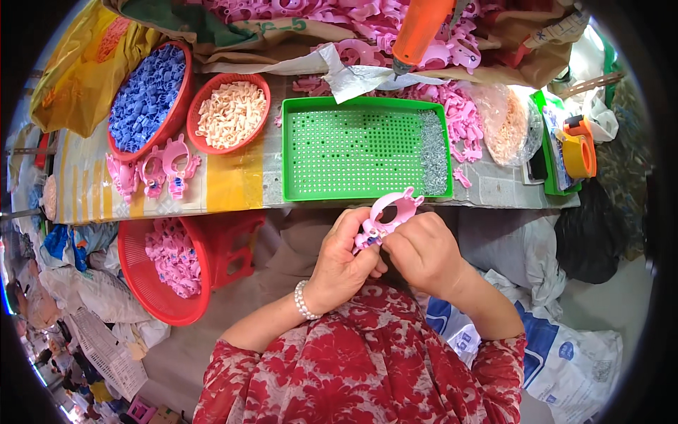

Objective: Assembling small plastic toy components by hand and using a glue gun.

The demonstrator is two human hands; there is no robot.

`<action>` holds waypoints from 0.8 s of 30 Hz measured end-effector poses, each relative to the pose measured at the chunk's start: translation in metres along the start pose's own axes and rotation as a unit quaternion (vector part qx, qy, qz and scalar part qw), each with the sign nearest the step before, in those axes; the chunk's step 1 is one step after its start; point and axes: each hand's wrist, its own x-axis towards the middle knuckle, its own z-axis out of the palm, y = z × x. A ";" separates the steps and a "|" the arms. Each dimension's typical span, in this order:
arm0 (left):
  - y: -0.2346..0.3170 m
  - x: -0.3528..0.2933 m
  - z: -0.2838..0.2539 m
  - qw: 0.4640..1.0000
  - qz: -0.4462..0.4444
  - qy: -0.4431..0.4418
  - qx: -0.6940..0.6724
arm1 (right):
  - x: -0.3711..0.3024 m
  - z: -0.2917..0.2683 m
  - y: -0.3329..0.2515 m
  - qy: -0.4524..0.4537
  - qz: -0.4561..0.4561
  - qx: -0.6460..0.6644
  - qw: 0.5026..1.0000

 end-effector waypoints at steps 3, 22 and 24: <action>-0.001 0.000 -0.001 1.000 0.016 0.016 0.021 | 0.002 0.002 -0.003 0.012 0.031 0.015 0.999; 0.001 -0.008 -0.013 1.000 -0.023 -0.016 -0.010 | 0.000 0.006 -0.003 -0.054 -0.061 -0.014 0.997; -0.002 -0.007 -0.014 0.999 -0.023 -0.022 -0.009 | -0.003 0.008 -0.007 -0.024 -0.064 -0.041 0.997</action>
